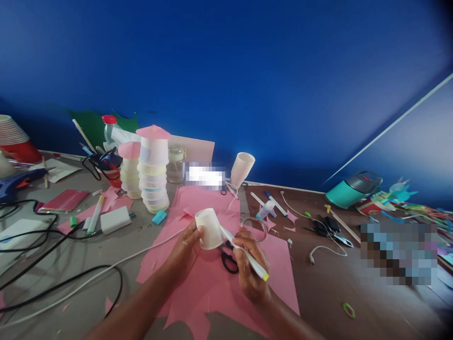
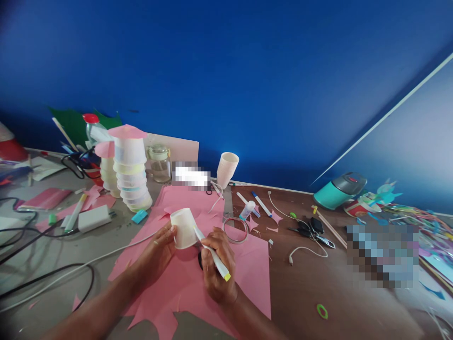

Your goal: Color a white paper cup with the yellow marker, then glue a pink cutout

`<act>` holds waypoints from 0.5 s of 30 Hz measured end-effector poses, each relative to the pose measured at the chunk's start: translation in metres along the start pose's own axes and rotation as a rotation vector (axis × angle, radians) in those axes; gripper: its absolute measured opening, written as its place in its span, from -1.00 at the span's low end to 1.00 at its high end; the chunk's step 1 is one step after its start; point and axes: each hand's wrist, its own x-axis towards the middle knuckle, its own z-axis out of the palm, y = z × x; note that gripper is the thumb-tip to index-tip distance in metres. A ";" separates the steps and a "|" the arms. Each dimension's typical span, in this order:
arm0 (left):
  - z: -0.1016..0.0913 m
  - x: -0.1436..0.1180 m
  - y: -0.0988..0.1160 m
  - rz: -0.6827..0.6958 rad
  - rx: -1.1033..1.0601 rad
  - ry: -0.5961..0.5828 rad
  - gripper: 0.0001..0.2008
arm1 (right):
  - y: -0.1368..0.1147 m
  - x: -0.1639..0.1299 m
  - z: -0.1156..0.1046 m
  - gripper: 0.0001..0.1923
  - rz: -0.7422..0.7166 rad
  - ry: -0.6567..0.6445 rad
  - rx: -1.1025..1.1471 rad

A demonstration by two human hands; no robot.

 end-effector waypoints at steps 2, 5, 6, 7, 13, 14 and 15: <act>0.000 0.000 0.000 -0.007 0.012 -0.005 -0.64 | 0.003 0.000 0.001 -0.83 0.020 -0.002 -0.005; 0.000 0.000 -0.001 0.004 0.025 0.001 -0.64 | 0.005 0.001 0.002 -0.83 0.029 -0.013 -0.011; -0.001 0.000 -0.001 0.006 0.026 0.004 -0.63 | 0.005 0.001 0.002 -0.84 0.024 -0.014 -0.015; -0.001 0.000 -0.002 0.004 0.025 0.009 -0.62 | 0.005 0.002 0.002 -0.84 0.015 -0.019 -0.020; 0.000 0.001 0.000 -0.004 0.006 0.026 -0.67 | 0.001 0.003 0.000 -0.83 -0.028 -0.043 -0.018; 0.000 0.001 0.001 0.003 0.000 0.024 -0.69 | 0.000 0.003 0.001 -0.84 -0.036 -0.049 -0.011; 0.000 0.001 0.001 0.008 -0.005 0.022 -0.71 | -0.001 0.003 0.001 -0.84 -0.043 -0.055 -0.004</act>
